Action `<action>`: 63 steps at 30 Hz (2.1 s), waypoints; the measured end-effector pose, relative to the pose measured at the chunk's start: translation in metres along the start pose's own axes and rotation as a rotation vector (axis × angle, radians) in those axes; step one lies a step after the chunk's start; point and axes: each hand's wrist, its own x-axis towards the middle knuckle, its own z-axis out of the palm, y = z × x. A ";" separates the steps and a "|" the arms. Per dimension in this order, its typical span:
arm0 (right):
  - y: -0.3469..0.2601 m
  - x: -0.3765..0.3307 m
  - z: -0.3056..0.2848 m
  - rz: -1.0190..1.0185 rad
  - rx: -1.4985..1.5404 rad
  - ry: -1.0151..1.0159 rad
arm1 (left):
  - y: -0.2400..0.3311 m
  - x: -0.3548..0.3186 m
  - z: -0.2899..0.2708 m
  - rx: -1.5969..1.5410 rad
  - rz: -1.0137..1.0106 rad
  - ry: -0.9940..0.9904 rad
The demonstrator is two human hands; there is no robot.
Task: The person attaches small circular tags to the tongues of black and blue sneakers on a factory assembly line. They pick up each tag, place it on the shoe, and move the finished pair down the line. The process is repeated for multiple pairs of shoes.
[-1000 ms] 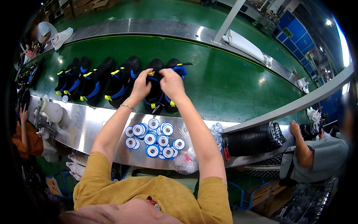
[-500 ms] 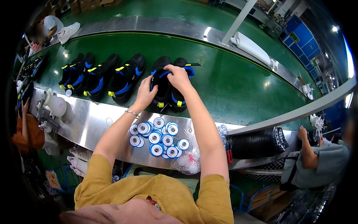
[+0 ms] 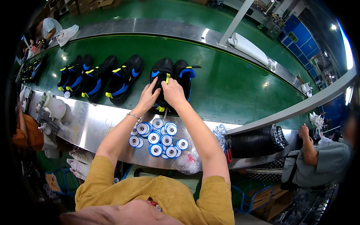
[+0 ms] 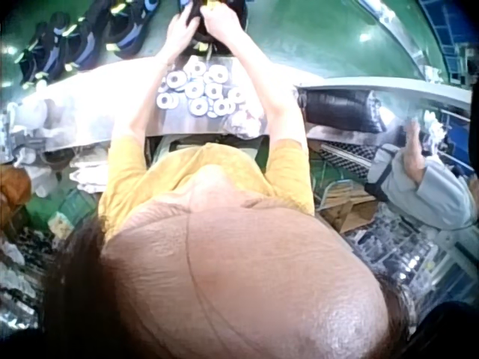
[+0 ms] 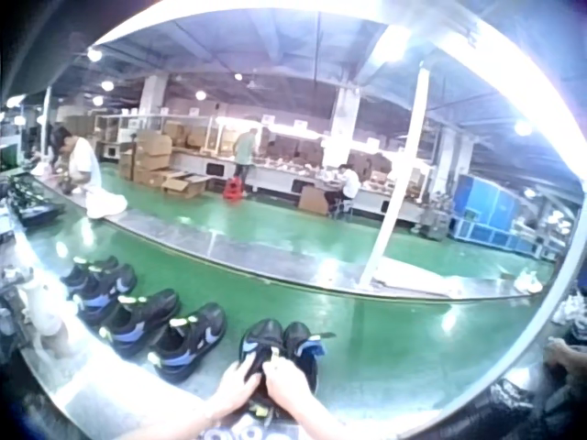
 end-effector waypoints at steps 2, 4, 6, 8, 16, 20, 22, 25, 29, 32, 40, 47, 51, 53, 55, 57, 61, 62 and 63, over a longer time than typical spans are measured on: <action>-0.002 -0.006 -0.012 -0.009 0.050 -0.008 | 0.004 -0.002 -0.002 0.000 0.028 0.008; -0.002 -0.012 -0.037 0.054 0.209 -0.051 | 0.011 -0.009 -0.009 0.054 0.066 0.026; 0.010 -0.019 -0.053 0.085 0.437 0.057 | 0.020 -0.013 -0.011 0.094 0.100 0.038; 0.020 -0.015 -0.072 0.233 0.441 0.216 | 0.026 -0.017 -0.012 0.134 0.132 0.040; 0.028 -0.004 -0.042 0.117 0.055 0.050 | 0.032 -0.025 -0.010 0.238 0.269 0.055; 0.020 -0.007 -0.038 -0.015 0.021 0.054 | 0.024 -0.026 -0.010 0.369 0.302 0.077; 0.015 -0.009 -0.040 -0.065 0.013 0.029 | 0.023 -0.028 -0.009 0.283 0.288 0.131; 0.014 -0.010 -0.042 -0.131 0.015 0.067 | 0.026 -0.028 -0.011 0.134 0.277 0.167; 0.016 -0.013 -0.043 -0.180 -0.001 0.068 | 0.029 -0.029 -0.015 0.067 0.326 0.165; 0.017 -0.013 -0.040 -0.232 -0.029 0.085 | 0.021 -0.028 -0.014 0.167 0.347 0.146; 0.017 -0.009 -0.037 -0.293 -0.067 0.092 | 0.015 -0.029 -0.014 0.284 0.329 0.141; 0.010 0.005 -0.045 -0.021 0.119 -0.131 | 0.012 -0.028 -0.017 0.267 0.337 0.129; 0.002 0.013 -0.054 0.121 0.259 -0.204 | 0.011 -0.030 -0.018 0.267 0.346 0.132; 0.000 0.014 -0.052 0.145 0.271 -0.176 | 0.010 -0.029 -0.019 0.251 0.336 0.126; -0.005 0.012 -0.046 0.148 0.263 -0.105 | 0.009 -0.028 -0.020 0.230 0.331 0.136; -0.018 0.009 -0.040 0.144 0.137 -0.029 | 0.009 -0.030 -0.020 0.175 0.322 0.157; -0.027 0.010 -0.031 0.126 -0.021 0.065 | 0.018 -0.032 -0.021 0.141 0.330 0.191; -0.029 0.010 -0.030 0.122 -0.044 0.071 | 0.019 -0.033 -0.021 0.169 0.333 0.193; -0.031 0.010 -0.029 0.121 -0.081 0.065 | 0.016 -0.033 -0.020 0.228 0.347 0.193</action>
